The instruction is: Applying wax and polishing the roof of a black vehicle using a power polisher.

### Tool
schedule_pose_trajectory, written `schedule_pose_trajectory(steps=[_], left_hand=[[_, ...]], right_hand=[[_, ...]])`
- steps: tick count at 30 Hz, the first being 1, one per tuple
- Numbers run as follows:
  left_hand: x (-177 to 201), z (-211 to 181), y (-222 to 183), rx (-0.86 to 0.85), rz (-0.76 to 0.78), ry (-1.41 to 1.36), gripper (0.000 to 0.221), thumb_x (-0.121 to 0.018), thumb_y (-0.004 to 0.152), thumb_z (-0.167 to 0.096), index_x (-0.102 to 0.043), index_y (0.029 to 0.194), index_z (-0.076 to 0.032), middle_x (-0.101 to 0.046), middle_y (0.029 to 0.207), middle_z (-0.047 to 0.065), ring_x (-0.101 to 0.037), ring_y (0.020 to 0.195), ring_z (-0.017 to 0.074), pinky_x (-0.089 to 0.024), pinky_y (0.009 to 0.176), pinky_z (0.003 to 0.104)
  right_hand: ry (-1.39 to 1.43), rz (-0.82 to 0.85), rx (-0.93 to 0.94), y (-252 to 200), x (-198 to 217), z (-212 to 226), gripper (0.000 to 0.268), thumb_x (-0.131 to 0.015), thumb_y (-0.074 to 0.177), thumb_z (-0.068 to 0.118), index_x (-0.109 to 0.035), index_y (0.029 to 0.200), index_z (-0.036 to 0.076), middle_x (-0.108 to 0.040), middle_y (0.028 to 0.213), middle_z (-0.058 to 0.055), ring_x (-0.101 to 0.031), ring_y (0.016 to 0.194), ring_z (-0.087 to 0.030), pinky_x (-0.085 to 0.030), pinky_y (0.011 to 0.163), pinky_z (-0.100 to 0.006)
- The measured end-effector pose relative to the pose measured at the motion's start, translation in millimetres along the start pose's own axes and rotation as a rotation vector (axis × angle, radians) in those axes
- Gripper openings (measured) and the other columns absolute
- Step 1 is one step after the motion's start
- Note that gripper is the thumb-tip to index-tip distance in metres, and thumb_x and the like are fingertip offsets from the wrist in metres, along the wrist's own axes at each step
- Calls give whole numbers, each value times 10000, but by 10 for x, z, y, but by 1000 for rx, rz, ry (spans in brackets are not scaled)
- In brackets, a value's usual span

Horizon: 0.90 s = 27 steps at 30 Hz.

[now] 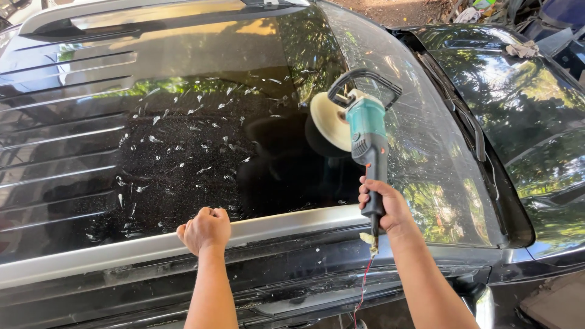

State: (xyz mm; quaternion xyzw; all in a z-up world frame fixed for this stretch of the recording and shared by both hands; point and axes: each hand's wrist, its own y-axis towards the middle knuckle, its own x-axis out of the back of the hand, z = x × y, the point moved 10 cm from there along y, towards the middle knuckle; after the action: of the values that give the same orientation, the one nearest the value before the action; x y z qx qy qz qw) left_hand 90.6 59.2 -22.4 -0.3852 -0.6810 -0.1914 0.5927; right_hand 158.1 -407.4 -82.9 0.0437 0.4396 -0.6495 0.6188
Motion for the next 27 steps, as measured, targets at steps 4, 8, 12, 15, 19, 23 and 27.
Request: schedule_pose_trajectory(steps=[4, 8, 12, 15, 19, 23, 27], left_hand=[[21, -19, -6, -2, -4, 12, 377, -470, 982, -374, -782, 863, -199, -748, 780, 34, -673, 865, 193, -318, 1084, 353], [9, -14, -19, 17, 47, 23, 386, -455, 1013, -367, -770, 863, -200, -736, 740, 20, -678, 795, 181, -338, 1067, 345], [-11, 3, 24, -7, -24, 6, 355, -481, 983, -378, -762, 849, -208, -722, 726, 15, -655, 794, 173, -334, 1046, 349], [-32, 17, 23, -7, -34, 14, 353, -483, 989, -383, -762, 860, -209, -729, 733, 9, -662, 815, 176, -335, 1053, 345], [-45, 17, -23, 22, 57, 41, 407, -456, 1030, -391, -772, 861, -199, -748, 742, 11, -680, 823, 175, -348, 1047, 341], [-66, 30, 40, 1, -45, 33, 355, -492, 978, -403, -777, 881, -215, -748, 780, 22, -674, 858, 182, -342, 1041, 349], [-31, 18, 17, 29, 0, 41, 368, -473, 1000, -397, -780, 914, -214, -761, 771, 23, -687, 851, 174, -345, 1050, 344]], right_hand=[[10, -3, -6, -52, 142, 124, 312, -729, 851, 146, -605, 1121, 54, -619, 828, -37, -608, 662, -139, -531, 620, -326], [41, 16, -28, -129, 325, 247, 323, -725, 869, 148, -595, 1146, 44, -622, 852, -40, -616, 693, -137, -536, 651, -309], [21, 50, -55, -124, 422, 399, 327, -717, 888, 166, -589, 1163, 44, -625, 860, -32, -615, 700, -127, -540, 653, -313], [19, 78, -72, -13, 415, 509, 323, -710, 898, 170, -587, 1169, 43, -630, 861, -30, -615, 698, -125, -543, 654, -322], [41, 115, -109, 311, 351, 615, 321, -707, 901, 166, -586, 1173, 44, -637, 864, -30, -623, 706, -132, -546, 664, -320], [45, 148, -103, 666, 208, 725, 314, -712, 898, 170, -587, 1154, 38, -643, 867, -35, -630, 707, -135, -556, 663, -324], [42, 148, -86, 951, 13, 768, 284, -721, 901, 163, -590, 1121, 39, -641, 866, -28, -626, 695, -126, -566, 652, -336]])
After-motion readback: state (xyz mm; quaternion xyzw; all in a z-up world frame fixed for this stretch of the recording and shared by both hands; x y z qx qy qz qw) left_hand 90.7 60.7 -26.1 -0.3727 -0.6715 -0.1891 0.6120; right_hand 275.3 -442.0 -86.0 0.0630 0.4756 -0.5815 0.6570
